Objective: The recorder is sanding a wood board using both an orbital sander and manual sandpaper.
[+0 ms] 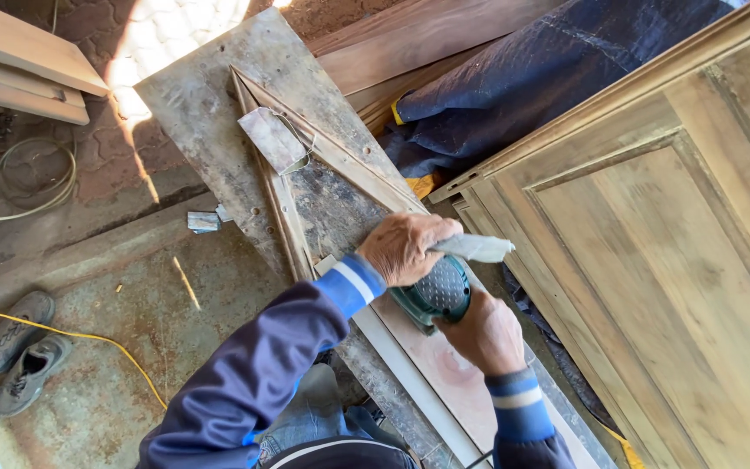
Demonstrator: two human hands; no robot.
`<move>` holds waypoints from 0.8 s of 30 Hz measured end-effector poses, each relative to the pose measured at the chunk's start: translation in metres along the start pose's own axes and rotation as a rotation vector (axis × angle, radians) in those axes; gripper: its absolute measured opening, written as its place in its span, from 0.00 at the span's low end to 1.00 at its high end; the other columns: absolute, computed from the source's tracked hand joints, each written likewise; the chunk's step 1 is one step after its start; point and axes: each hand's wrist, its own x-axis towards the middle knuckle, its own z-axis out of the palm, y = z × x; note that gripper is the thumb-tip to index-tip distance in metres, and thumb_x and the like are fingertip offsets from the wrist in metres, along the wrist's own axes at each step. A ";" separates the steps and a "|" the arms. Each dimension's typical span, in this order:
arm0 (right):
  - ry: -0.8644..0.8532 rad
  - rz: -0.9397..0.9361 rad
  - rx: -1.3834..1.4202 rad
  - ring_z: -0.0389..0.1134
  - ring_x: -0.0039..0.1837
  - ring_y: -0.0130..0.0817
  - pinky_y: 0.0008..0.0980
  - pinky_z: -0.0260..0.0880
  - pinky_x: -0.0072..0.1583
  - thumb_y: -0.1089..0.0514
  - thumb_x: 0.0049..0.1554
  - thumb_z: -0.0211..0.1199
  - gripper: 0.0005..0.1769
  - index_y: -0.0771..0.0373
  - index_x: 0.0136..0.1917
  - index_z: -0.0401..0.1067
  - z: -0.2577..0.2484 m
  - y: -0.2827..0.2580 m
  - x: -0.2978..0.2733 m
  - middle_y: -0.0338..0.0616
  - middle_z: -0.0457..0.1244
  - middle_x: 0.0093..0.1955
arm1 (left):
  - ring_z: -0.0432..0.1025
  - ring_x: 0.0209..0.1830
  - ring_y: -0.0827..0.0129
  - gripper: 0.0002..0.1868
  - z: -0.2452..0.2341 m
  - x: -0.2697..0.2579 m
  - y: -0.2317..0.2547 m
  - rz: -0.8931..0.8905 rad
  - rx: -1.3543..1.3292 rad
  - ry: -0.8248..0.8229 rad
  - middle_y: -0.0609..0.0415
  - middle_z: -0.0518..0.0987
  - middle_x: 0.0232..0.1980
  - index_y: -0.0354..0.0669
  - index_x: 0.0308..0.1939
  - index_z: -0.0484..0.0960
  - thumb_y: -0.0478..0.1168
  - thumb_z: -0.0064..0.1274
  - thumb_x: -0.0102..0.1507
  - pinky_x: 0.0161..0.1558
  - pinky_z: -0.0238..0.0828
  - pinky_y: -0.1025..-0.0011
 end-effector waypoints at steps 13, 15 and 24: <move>0.006 0.004 -0.027 0.76 0.35 0.41 0.39 0.79 0.42 0.47 0.44 0.76 0.27 0.64 0.53 0.77 0.006 0.053 0.001 0.51 0.73 0.38 | 0.80 0.35 0.59 0.13 0.040 0.024 0.015 0.102 -0.003 0.008 0.49 0.82 0.37 0.46 0.47 0.72 0.33 0.59 0.62 0.43 0.79 0.61; 0.013 0.012 -0.025 0.76 0.35 0.40 0.39 0.79 0.43 0.47 0.43 0.77 0.26 0.64 0.50 0.78 -0.001 0.055 0.015 0.52 0.73 0.38 | 0.81 0.39 0.56 0.15 0.032 0.038 0.018 0.058 -0.021 0.042 0.48 0.82 0.38 0.46 0.48 0.72 0.35 0.61 0.61 0.43 0.79 0.61; 0.019 -0.073 -0.007 0.76 0.38 0.45 0.41 0.77 0.43 0.50 0.41 0.77 0.27 0.63 0.51 0.77 -0.005 0.030 -0.007 0.54 0.73 0.39 | 0.80 0.36 0.57 0.16 0.019 0.011 0.022 0.081 -0.009 0.037 0.50 0.82 0.38 0.47 0.47 0.72 0.36 0.61 0.59 0.44 0.77 0.58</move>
